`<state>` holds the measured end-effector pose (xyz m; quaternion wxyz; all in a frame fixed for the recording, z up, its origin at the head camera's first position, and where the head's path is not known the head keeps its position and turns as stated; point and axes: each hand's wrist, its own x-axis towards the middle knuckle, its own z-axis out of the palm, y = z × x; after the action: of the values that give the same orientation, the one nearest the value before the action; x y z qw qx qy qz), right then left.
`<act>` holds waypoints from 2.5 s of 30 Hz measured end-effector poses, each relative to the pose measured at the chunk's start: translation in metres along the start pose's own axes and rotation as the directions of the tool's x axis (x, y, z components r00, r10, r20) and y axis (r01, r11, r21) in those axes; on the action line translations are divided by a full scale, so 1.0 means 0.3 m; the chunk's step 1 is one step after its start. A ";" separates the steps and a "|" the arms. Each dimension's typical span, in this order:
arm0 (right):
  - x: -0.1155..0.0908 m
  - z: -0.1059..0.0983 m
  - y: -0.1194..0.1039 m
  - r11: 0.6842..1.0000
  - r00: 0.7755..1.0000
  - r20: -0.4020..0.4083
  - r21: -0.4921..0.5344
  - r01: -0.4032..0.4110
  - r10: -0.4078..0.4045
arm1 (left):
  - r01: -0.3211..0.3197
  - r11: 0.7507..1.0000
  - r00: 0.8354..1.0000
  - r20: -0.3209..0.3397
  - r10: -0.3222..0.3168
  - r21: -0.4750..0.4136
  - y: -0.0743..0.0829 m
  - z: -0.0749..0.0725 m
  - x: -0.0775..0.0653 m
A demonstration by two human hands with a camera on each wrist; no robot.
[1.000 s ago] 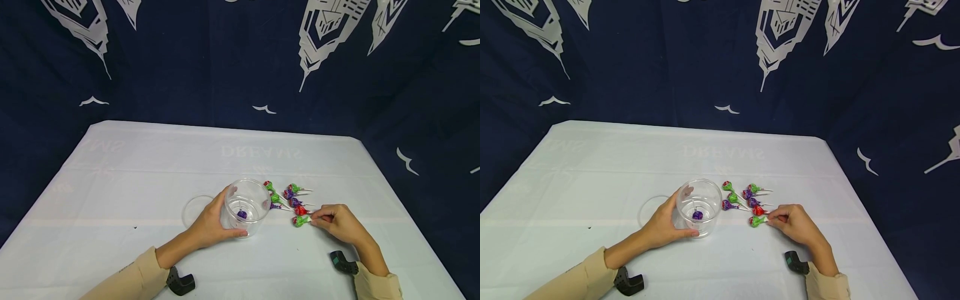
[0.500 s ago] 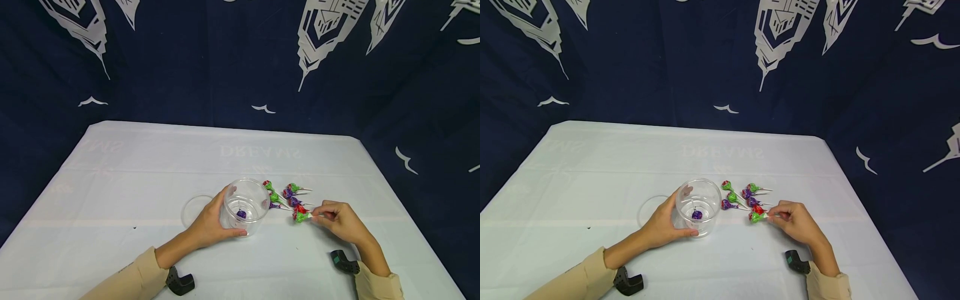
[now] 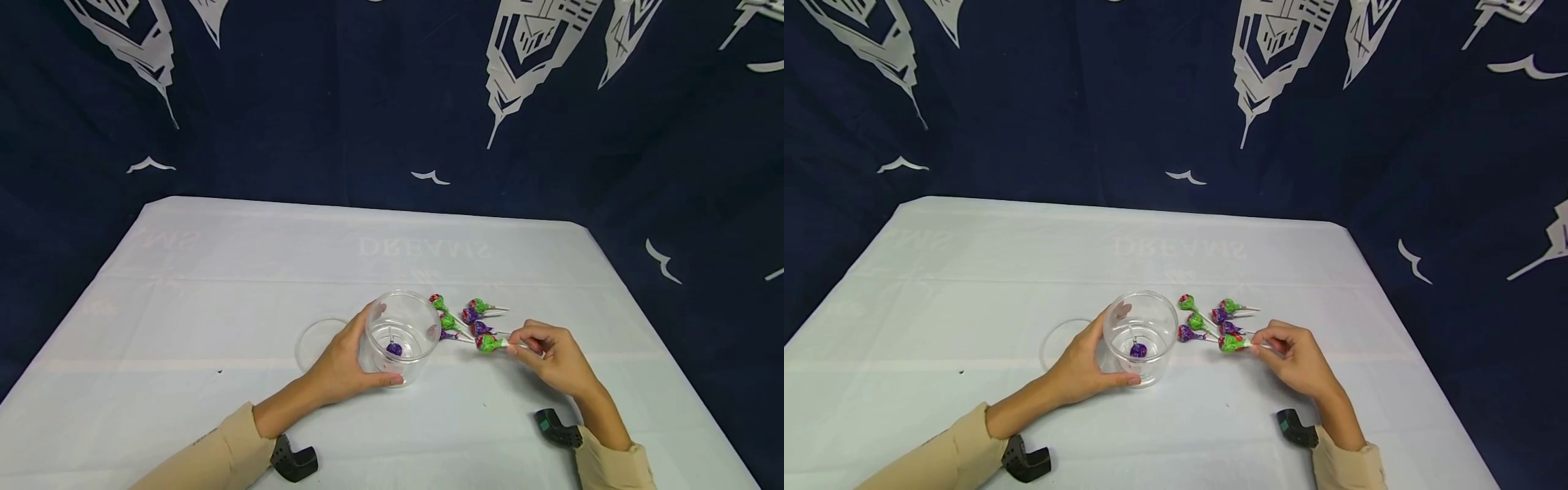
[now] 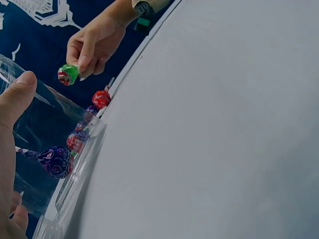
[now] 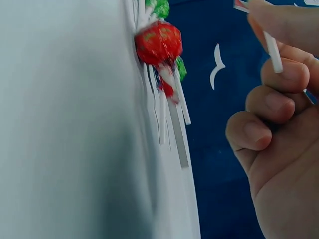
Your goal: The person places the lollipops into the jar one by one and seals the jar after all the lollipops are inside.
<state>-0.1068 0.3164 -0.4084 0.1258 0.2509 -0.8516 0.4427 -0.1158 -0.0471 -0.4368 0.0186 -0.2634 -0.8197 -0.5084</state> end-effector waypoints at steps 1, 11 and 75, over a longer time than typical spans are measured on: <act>0.001 0.003 0.001 1.000 1.000 -0.005 0.012 0.018 -0.018 | -0.003 1.000 1.000 0.001 0.003 -0.002 -0.001 0.000 0.001; 0.036 0.029 -0.017 0.993 0.998 -0.021 0.106 0.057 -0.055 | -0.007 1.000 1.000 0.008 0.007 0.000 0.001 -0.003 0.002; 0.241 0.222 -0.219 0.815 0.987 -0.025 0.560 0.147 -0.161 | -0.044 0.999 0.999 0.001 0.044 0.006 0.004 -0.005 -0.001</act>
<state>-0.1318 0.2076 -0.3698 0.0720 0.3500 -0.6628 0.6581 -0.1155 -0.0480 -0.4353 0.0301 -0.2815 -0.8152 -0.5053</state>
